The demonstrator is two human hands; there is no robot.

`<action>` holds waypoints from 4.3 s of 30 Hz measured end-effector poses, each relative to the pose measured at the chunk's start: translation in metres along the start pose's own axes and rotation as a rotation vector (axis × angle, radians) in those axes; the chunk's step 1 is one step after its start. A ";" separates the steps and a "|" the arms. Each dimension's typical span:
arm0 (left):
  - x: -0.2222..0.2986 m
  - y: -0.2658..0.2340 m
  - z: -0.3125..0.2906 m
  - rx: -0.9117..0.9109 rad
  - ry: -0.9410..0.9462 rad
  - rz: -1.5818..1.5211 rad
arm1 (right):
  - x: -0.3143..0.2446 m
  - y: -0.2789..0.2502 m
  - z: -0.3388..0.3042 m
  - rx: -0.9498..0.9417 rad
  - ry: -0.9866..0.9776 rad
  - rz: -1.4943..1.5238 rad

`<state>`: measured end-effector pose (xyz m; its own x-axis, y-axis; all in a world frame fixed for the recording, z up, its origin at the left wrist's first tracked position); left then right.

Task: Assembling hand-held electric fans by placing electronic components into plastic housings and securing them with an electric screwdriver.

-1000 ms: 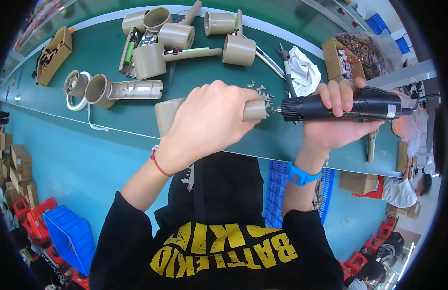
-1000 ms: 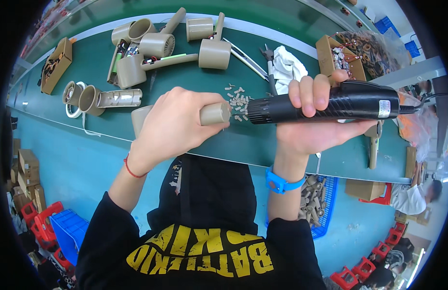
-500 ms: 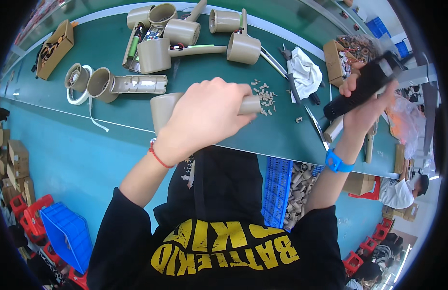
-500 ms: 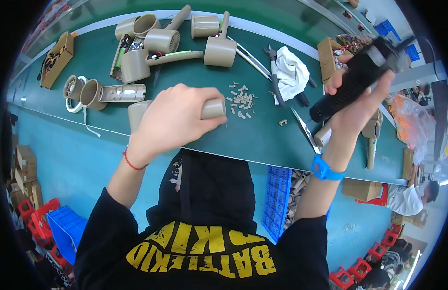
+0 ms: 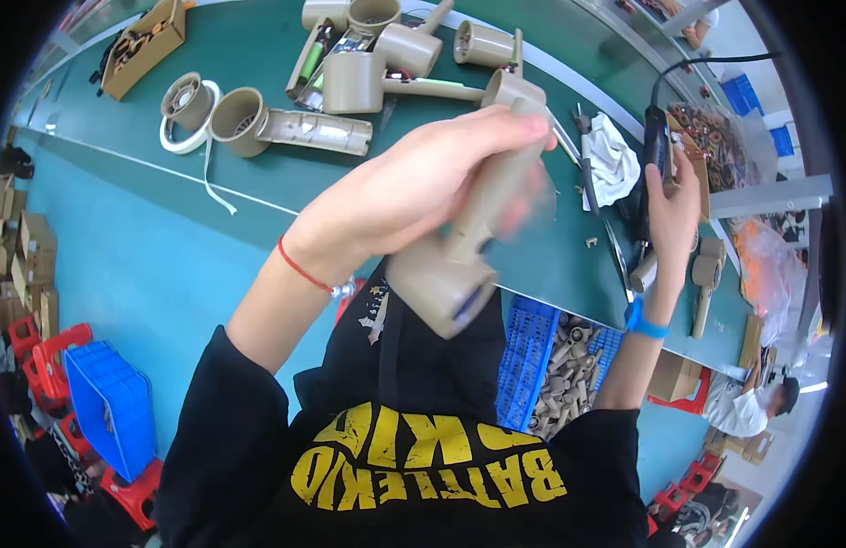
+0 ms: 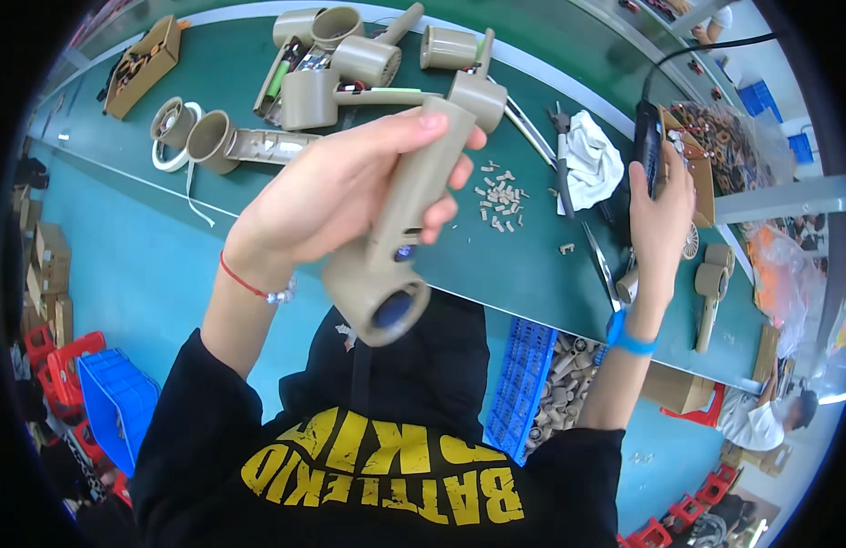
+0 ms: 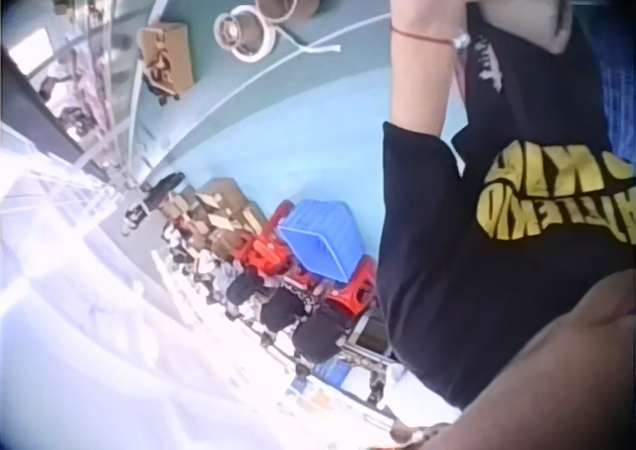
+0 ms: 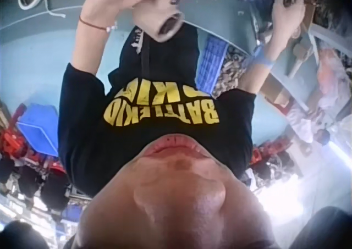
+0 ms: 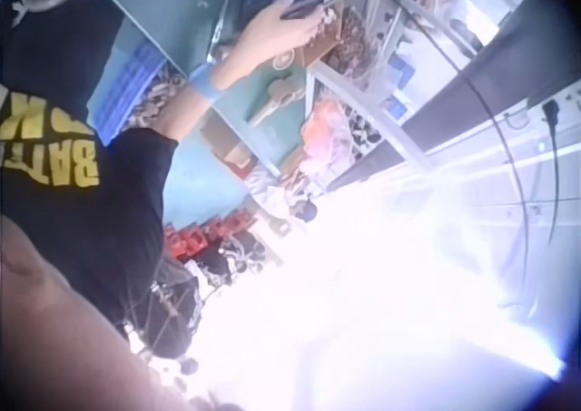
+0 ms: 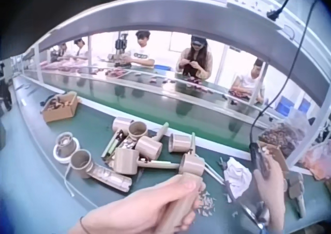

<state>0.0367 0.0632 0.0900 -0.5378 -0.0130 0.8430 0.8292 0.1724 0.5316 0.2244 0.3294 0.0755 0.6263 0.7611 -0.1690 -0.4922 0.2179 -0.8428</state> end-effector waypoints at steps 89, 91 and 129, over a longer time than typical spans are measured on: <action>-0.089 0.030 -0.020 0.346 0.312 -0.376 | -0.171 -0.016 -0.198 -0.647 0.314 1.756; -0.089 0.030 -0.021 0.359 0.313 -0.392 | -0.171 -0.016 -0.200 -0.660 0.326 1.737; -0.084 -0.009 -0.088 0.042 -0.022 0.125 | -0.113 -0.035 -0.127 -0.872 -0.071 1.157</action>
<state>0.0878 -0.0244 0.0218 -0.4341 0.0327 0.9003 0.8832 0.2126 0.4181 0.2476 0.1582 0.0594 0.0973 0.2834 -0.9540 -0.1585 -0.9419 -0.2960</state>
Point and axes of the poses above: each hand's wrist, its own z-axis towards the middle knuckle, its own y-axis out of the palm, x = y × z, the point moved 2 cm from there along z, towards the middle knuckle
